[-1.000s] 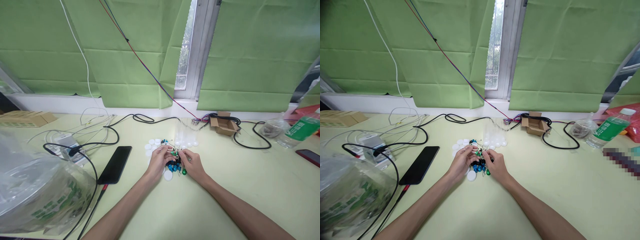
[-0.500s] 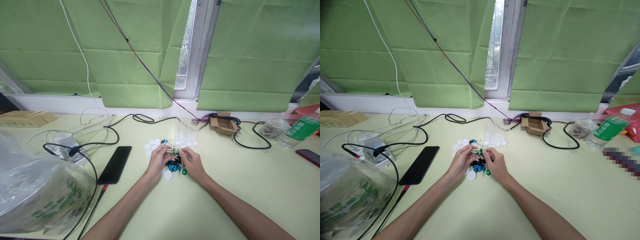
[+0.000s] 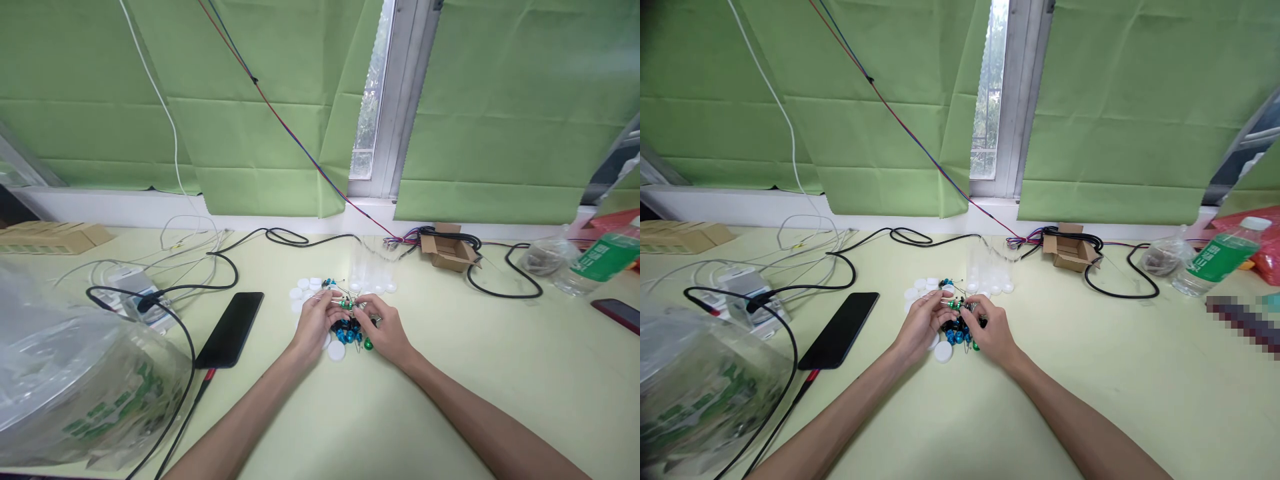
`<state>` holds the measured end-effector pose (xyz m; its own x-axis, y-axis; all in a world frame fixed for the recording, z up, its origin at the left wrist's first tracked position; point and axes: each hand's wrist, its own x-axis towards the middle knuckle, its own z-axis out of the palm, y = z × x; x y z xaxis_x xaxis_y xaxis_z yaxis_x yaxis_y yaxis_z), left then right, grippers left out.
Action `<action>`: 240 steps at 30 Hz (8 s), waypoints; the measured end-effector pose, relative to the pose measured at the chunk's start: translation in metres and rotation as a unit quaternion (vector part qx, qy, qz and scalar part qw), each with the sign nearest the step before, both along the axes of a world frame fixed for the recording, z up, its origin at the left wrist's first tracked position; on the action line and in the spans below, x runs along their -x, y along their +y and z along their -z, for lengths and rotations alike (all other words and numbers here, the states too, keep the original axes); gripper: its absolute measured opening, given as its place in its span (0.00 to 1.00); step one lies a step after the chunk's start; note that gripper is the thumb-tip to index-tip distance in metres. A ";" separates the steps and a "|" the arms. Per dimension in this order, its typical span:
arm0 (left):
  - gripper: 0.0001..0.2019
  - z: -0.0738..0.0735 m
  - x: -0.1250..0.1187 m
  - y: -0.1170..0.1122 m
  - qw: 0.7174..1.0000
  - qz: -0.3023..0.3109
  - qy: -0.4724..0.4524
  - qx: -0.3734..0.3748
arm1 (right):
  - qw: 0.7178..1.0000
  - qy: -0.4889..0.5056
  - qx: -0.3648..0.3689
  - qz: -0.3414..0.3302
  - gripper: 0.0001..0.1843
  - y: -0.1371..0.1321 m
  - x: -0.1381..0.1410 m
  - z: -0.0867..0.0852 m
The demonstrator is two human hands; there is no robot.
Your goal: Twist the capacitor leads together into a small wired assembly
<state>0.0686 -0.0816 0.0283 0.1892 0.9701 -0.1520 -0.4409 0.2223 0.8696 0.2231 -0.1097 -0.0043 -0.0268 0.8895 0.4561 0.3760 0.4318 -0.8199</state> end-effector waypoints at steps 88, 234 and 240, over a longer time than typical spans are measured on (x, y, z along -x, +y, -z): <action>0.09 -0.001 0.000 -0.002 0.999 0.033 0.015 -0.027 | 1.000 0.016 0.016 0.011 0.11 -0.002 0.000 -0.001; 0.14 0.003 -0.001 -0.001 0.998 0.022 0.021 -0.053 | 1.000 -0.002 0.014 -0.020 0.09 0.000 -0.002 0.002; 0.14 0.006 -0.001 -0.001 0.998 0.029 0.027 -0.057 | 0.999 0.008 0.025 -0.021 0.12 0.000 -0.001 0.001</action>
<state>0.0692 -0.0823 0.0226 0.2395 0.9694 -0.0532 -0.3820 0.1445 0.9128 0.2236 -0.1093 -0.0054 -0.0576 0.9097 0.4112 0.3454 0.4047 -0.8467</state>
